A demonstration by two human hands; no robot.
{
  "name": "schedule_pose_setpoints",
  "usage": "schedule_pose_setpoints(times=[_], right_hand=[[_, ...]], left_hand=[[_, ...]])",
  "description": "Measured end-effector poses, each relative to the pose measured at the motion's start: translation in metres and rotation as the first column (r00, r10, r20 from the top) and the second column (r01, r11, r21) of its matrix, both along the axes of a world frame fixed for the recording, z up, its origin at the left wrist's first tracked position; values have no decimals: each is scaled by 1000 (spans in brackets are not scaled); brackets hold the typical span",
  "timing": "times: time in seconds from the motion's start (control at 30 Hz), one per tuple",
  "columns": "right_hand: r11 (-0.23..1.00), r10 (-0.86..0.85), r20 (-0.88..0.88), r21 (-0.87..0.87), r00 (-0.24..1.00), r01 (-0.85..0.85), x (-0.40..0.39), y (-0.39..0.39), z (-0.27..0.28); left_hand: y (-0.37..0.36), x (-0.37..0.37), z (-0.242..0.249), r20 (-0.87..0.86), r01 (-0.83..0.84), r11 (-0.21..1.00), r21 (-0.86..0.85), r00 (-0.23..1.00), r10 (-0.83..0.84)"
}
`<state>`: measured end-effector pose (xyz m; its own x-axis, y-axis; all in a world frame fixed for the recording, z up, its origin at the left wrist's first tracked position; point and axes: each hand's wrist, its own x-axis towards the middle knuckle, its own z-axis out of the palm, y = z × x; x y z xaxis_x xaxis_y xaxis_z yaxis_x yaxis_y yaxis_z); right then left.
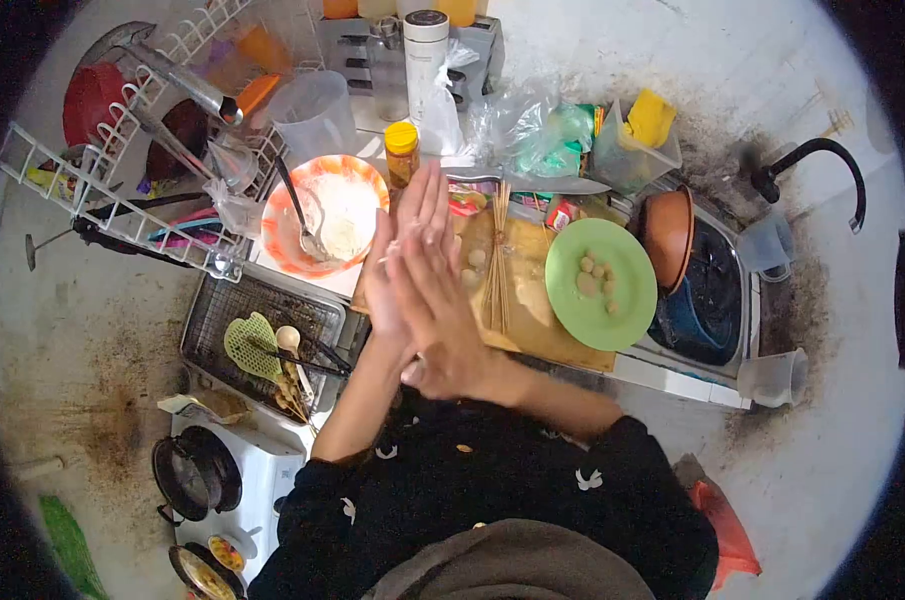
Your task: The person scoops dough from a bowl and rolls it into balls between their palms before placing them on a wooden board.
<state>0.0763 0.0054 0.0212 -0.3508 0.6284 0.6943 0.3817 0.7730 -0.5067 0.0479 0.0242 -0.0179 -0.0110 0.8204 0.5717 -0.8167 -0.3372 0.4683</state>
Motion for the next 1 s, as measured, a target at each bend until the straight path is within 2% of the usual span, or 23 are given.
schedule_pose_setpoints(times=[0.03,0.07,0.1,0.13,0.2,0.23,0.27,0.3,0.33,0.37,0.4,0.43,0.47,0.53,0.6,0.63,0.67,0.73,0.8,0.87,0.9,0.97,1.0], right_hand=[[1000,-5,-3,3,1000,5,7,9,-1],[993,-118,7,-22,993,118,19,27,8],[973,-226,22,-51,974,227,25,34,15],[973,-225,20,-55,974,226,20,31,21],[945,-198,-281,-310,939,106,5,24,35],[761,-317,116,-561,941,325,1,13,4],[980,47,-325,-170,945,-107,0,1,18],[990,59,-248,-111,967,-89,3,2,9],[996,66,-169,-52,983,-76,6,3,-5],[996,66,-172,-53,983,-76,12,14,-10],[994,-61,-186,-96,981,43,21,32,-11],[977,-186,-193,-143,963,160,26,41,-12],[978,-181,-191,-142,965,156,23,36,0],[964,-68,-517,-254,853,-77,14,19,33],[968,82,-620,-136,781,-209,3,3,21],[968,102,-529,-141,842,-206,7,0,17],[969,120,-435,-145,892,-201,11,-3,15],[973,83,-449,-155,889,-170,15,4,19],[976,11,-474,-187,880,-113,18,15,30],[975,-60,-499,-217,864,-58,20,23,37],[974,-63,-500,-218,864,-55,19,19,33],[986,24,-384,-144,923,-86,13,4,13],[988,67,-322,-111,944,-108,12,1,4]], left_hand=[[0,3,5,133,-141,962,234,985,111],[-2,-4,16,137,-143,961,238,984,113],[-8,-17,30,-111,105,968,-229,985,-133],[-14,-25,37,-210,204,703,-681,865,-455],[-12,-21,25,-276,163,757,-633,866,-417],[-6,-26,22,-321,113,855,-506,896,-308],[0,-32,23,-350,52,929,-366,918,-189],[3,-36,25,-360,-15,975,-221,931,-67],[1,-37,29,-362,-16,974,-225,930,-68],[-1,-37,49,-299,82,955,-284,939,-170],[-4,-34,62,-224,181,926,-332,938,-264],[-17,-22,65,-475,-75,936,-345,874,-105],[-16,-12,52,-479,-45,930,-365,865,-146],[-14,-14,53,-540,-60,915,-399,822,-181],[7,-19,57,-420,-67,946,-317,904,-77],[14,-22,58,-283,-93,967,-238,959,23],[11,-22,59,-286,-95,965,-243,958,22],[6,-21,65,-380,-183,980,-75,914,142],[-11,-14,48,-626,-105,993,-54,778,48],[-4,-11,26,-711,-120,990,-69,703,35],[-5,-12,41,-711,-117,991,-71,702,32],[-4,-16,74,-463,-166,932,-323,886,-3],[-5,-18,71,-465,-166,931,-324,885,-4]])
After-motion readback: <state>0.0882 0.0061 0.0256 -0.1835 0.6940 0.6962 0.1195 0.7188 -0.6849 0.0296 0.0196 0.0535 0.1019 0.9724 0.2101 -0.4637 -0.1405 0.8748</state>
